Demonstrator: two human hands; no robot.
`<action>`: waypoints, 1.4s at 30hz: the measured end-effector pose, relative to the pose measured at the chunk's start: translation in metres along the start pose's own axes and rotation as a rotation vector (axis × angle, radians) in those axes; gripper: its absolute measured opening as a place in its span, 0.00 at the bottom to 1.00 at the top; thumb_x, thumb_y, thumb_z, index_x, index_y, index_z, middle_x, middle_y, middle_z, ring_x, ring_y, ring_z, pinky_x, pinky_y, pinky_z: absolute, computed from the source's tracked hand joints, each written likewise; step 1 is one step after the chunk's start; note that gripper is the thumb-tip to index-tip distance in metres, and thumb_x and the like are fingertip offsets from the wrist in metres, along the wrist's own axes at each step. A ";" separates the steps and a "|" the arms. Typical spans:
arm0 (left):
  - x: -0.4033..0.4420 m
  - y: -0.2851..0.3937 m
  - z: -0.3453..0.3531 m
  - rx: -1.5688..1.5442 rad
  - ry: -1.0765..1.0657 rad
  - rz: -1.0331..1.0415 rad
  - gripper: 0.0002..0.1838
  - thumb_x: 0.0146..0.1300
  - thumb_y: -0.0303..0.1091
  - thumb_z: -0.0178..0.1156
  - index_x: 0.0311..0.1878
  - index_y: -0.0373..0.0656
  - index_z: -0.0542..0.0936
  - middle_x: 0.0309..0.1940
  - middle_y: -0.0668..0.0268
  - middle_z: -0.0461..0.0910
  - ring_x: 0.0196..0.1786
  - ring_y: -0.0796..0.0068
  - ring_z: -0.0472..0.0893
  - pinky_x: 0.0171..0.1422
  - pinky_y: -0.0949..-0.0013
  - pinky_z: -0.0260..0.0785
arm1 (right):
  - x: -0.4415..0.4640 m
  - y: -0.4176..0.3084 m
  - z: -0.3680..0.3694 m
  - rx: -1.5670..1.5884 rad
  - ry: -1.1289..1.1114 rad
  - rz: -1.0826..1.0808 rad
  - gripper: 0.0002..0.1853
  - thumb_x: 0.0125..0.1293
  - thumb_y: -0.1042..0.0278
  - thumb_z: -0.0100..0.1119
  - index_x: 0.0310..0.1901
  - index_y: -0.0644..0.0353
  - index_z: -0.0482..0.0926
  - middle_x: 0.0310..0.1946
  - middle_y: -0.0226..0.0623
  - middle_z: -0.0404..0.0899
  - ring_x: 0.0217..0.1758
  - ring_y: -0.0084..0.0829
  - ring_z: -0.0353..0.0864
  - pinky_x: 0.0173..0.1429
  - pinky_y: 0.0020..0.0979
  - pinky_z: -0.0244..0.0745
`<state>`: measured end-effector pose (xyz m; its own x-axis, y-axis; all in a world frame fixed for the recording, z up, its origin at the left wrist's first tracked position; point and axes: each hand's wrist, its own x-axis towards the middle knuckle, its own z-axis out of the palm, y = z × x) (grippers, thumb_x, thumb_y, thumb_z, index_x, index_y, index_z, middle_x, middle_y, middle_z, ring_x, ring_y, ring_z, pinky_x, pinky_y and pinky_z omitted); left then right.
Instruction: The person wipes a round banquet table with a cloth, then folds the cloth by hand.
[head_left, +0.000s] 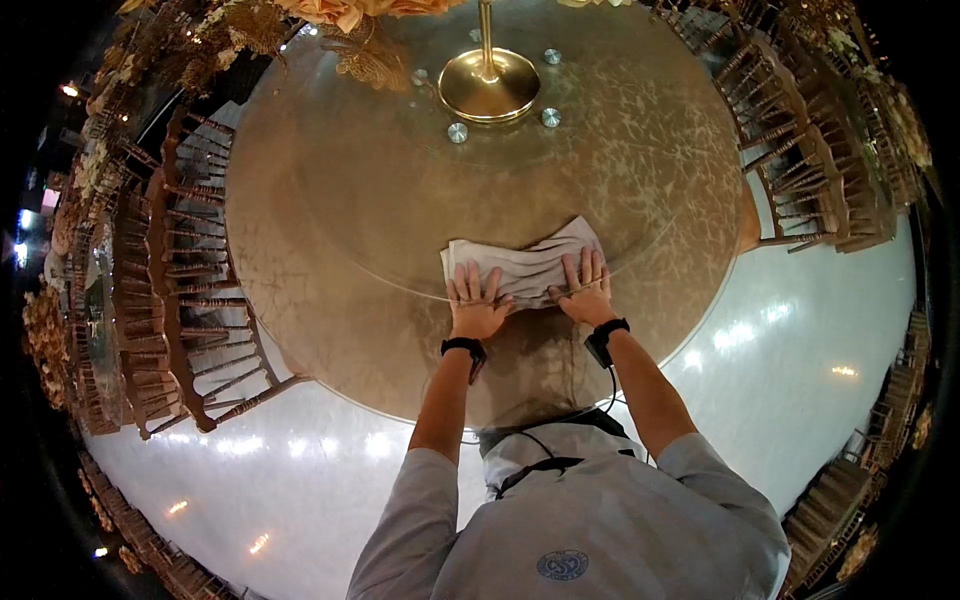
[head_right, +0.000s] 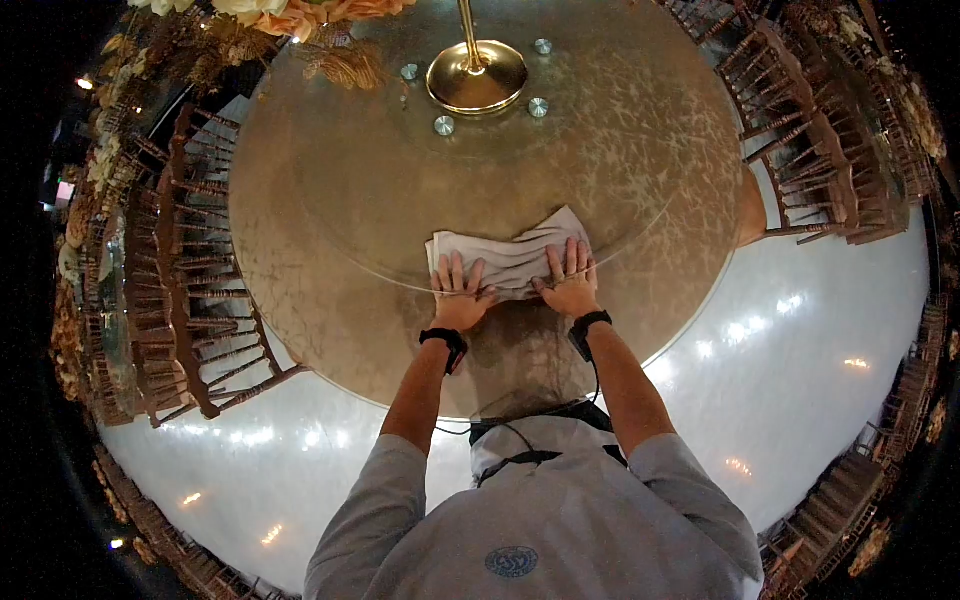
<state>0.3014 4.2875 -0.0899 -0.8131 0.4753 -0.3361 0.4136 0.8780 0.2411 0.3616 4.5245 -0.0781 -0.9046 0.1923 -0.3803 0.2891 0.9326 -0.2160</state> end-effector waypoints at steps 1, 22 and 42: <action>0.001 0.000 0.001 0.005 0.010 0.000 0.39 0.66 0.66 0.43 0.76 0.62 0.52 0.77 0.52 0.32 0.77 0.45 0.31 0.75 0.39 0.23 | 0.001 0.000 0.000 0.017 -0.010 0.002 0.43 0.66 0.32 0.42 0.76 0.43 0.45 0.77 0.46 0.30 0.80 0.47 0.27 0.77 0.50 0.27; -0.032 0.019 0.021 0.073 0.233 0.036 0.41 0.64 0.65 0.48 0.76 0.56 0.52 0.76 0.47 0.39 0.76 0.39 0.39 0.74 0.35 0.33 | -0.027 0.010 0.010 -0.100 0.140 -0.092 0.41 0.65 0.36 0.46 0.75 0.42 0.49 0.77 0.49 0.38 0.79 0.51 0.37 0.77 0.52 0.35; -0.146 0.067 0.084 -0.033 0.190 0.071 0.43 0.60 0.64 0.53 0.75 0.55 0.56 0.76 0.45 0.40 0.76 0.38 0.38 0.73 0.33 0.31 | -0.159 0.055 0.079 -0.100 0.302 -0.060 0.41 0.61 0.35 0.50 0.73 0.42 0.56 0.75 0.52 0.45 0.78 0.50 0.43 0.76 0.50 0.38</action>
<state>0.4824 4.2814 -0.1010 -0.8465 0.5137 -0.1397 0.4615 0.8390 0.2884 0.5459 4.5208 -0.1002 -0.9754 0.2046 -0.0820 0.2142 0.9675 -0.1345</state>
